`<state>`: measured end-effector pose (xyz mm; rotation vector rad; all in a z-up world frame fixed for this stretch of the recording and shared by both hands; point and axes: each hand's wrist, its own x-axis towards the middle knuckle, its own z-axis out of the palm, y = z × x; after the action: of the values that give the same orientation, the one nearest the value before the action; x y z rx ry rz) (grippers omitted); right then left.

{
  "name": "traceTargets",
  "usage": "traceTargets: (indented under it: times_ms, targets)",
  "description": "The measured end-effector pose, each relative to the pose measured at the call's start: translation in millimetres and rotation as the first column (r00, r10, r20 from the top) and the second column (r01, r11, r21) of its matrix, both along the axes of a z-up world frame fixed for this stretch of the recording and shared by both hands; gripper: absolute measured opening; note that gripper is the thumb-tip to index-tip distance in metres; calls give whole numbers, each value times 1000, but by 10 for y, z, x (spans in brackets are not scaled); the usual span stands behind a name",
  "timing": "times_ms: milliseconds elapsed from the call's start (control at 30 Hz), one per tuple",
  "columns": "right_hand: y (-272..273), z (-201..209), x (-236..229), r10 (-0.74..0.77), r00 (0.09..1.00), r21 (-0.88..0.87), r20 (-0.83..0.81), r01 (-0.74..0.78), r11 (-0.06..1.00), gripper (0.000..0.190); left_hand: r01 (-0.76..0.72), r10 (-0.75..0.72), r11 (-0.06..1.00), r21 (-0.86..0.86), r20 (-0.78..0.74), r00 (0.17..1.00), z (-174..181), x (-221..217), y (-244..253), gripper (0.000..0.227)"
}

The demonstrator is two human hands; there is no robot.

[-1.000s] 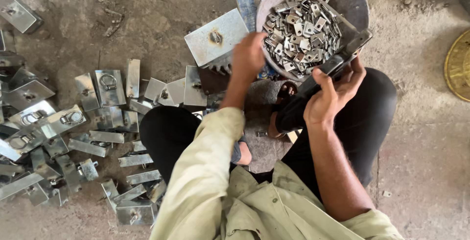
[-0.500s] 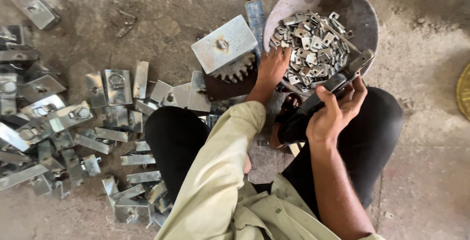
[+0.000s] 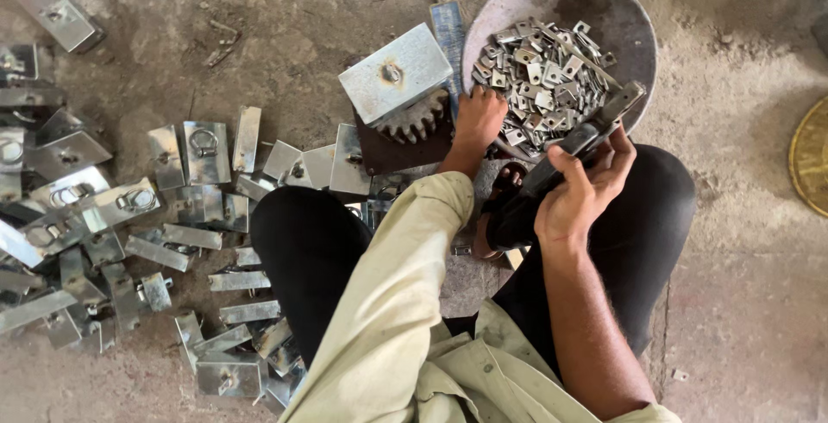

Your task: The person sits on the floor and repeatedly picks up small metal plates from a pile. They place each plate onto a jig, weld a small metal piece onto it using a handheld welding tool, and then drop the finished part into a large metal bowl. This process is repeated continuously throughout the video.

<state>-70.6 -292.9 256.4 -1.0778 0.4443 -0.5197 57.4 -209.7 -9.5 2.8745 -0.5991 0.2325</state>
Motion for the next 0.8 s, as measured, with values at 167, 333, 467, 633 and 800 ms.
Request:
traceTargets:
  times_ms: [167,333,467,633,800]
  targets:
    - [-5,-63,66,36,998,37,47,-38,999,67,-91,23,923,-374,-183,983,765,-338,577,14]
    - [59,-94,44,92,995,4,26,-93,996,69,-430,259,661,-615,-350,900,1280,-768,1612,22]
    - [237,-164,20,164,986,-116,-18,-165,980,68,-463,403,467,-753,-284,870,1168,-718,2074,22]
    - [562,-299,-86,224,964,-433,-144,-265,862,73,-581,569,272,-767,-359,740,976,-613,2166,24]
    - [874,-413,-99,342,892,-499,-296,-449,741,79,-692,577,266,-671,-465,672,898,-671,2074,27]
